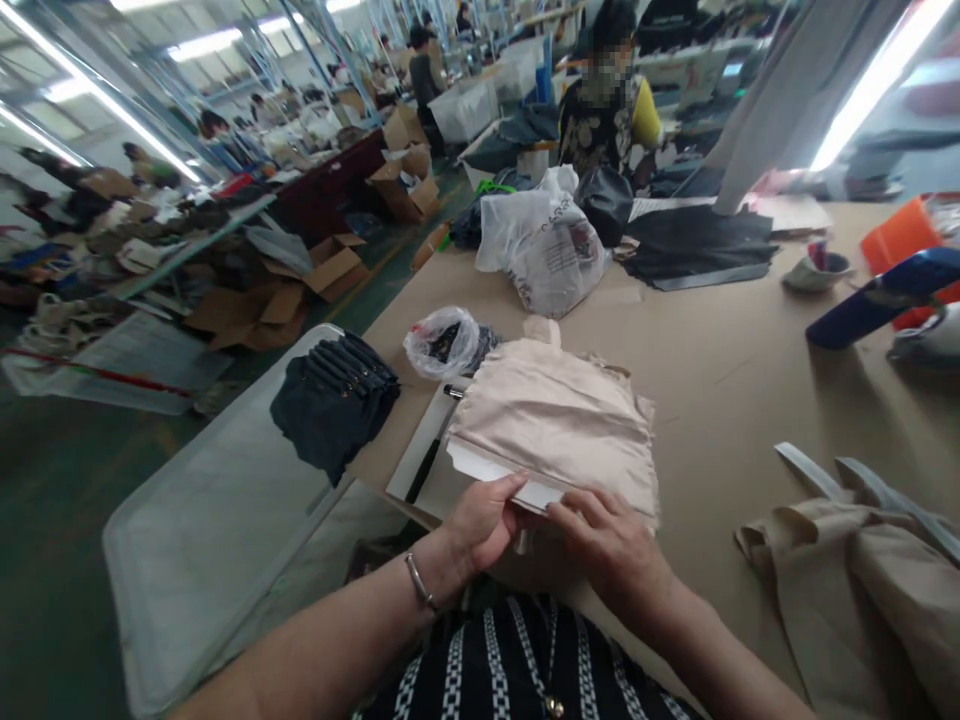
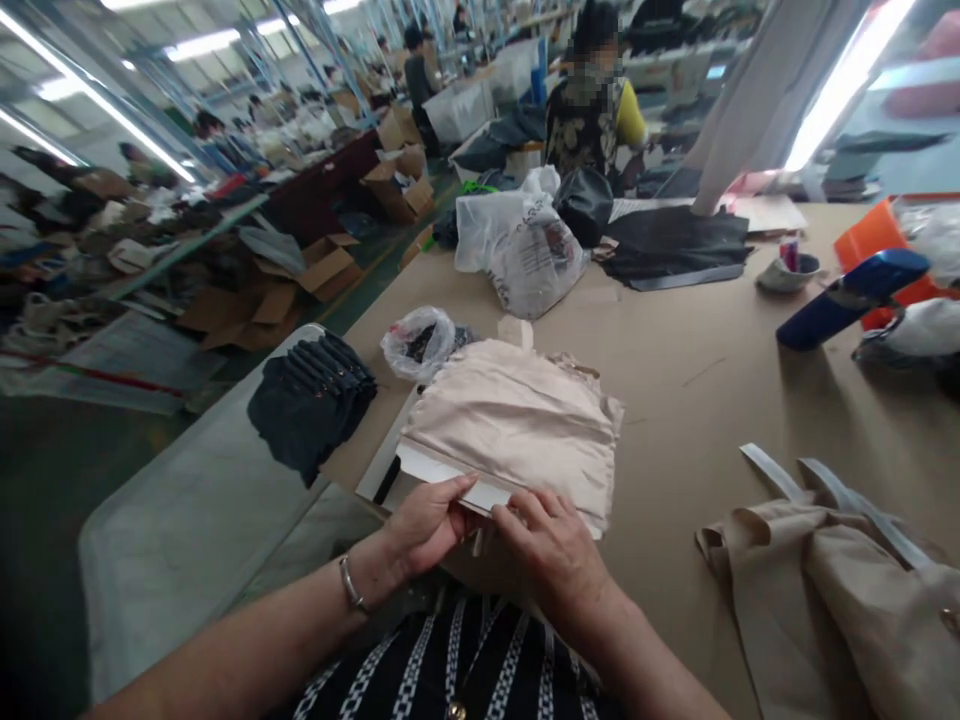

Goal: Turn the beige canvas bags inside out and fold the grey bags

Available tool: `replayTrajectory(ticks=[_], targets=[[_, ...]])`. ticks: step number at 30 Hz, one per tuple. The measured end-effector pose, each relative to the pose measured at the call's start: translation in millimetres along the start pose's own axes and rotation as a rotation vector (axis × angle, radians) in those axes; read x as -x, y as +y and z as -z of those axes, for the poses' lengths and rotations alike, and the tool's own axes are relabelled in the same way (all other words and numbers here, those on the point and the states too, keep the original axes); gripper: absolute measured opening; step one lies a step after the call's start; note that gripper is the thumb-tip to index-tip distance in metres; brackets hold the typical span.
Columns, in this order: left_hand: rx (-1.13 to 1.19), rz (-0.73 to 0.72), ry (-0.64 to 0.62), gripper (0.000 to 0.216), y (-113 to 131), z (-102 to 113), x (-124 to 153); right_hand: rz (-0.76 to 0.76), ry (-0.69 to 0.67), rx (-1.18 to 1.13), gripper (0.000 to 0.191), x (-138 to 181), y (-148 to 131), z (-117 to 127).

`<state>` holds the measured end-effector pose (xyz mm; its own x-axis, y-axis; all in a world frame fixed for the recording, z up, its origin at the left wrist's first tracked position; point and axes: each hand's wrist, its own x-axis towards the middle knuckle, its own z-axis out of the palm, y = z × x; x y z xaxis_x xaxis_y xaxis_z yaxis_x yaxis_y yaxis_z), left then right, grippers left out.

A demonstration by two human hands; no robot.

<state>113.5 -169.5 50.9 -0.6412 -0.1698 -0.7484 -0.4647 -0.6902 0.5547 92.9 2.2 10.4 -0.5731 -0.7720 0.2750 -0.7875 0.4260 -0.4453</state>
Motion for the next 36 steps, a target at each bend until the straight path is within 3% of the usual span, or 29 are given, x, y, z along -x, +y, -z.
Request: replayTrajectory(ticks=[4, 9, 12, 15, 21, 23, 25, 27, 29, 31, 33, 34, 36], targets=[[-0.047, 0.055, 0.154, 0.007, -12, 44, -16, -0.069, -0.172, -0.314, 0.016, 40, 3, -37], [-0.132, 0.085, 0.200, 0.017, -21, 69, -11, -0.140, -0.050, -0.440, 0.021, 58, 15, -48], [-0.159, 0.088, 0.206, 0.018, -25, 69, -6, -0.150, 0.059, -0.355, 0.027, 46, 24, -51], [-0.173, 0.071, 0.184, 0.026, -28, 69, -5, -0.133, 0.082, -0.176, 0.039, 23, 30, -55], [-0.215, 0.050, 0.186, 0.027, -38, 79, -7, -0.178, -0.153, 0.039, 0.052, -29, 52, -69], [-0.213, 0.050, 0.210, 0.023, -38, 78, -7, -0.267, -0.165, 0.078, 0.051, -38, 74, -74], [-0.213, 0.046, 0.223, 0.021, -35, 74, -7, -0.451, -0.123, 0.092, 0.051, -41, 103, -77], [-0.214, 0.038, 0.225, 0.018, -31, 71, -8, -0.653, -0.046, 0.053, 0.055, -37, 130, -77], [-0.212, 0.037, 0.224, 0.015, -28, 69, -7, -0.735, 0.085, -0.009, 0.059, -29, 145, -71], [-0.208, 0.044, 0.219, 0.015, -27, 68, -7, -0.697, 0.234, -0.098, 0.056, -19, 139, -57], [-0.193, 0.048, 0.199, 0.017, -24, 65, -5, -0.647, 0.265, -0.273, 0.040, -7, 110, -35], [-0.174, 0.049, 0.178, 0.018, -22, 63, -3, -0.640, 0.205, -0.404, 0.034, -2, 90, -22], [-0.100, 0.049, 0.117, 0.018, -16, 54, 0, -0.613, -0.056, -0.726, 0.038, 10, 45, 4]])
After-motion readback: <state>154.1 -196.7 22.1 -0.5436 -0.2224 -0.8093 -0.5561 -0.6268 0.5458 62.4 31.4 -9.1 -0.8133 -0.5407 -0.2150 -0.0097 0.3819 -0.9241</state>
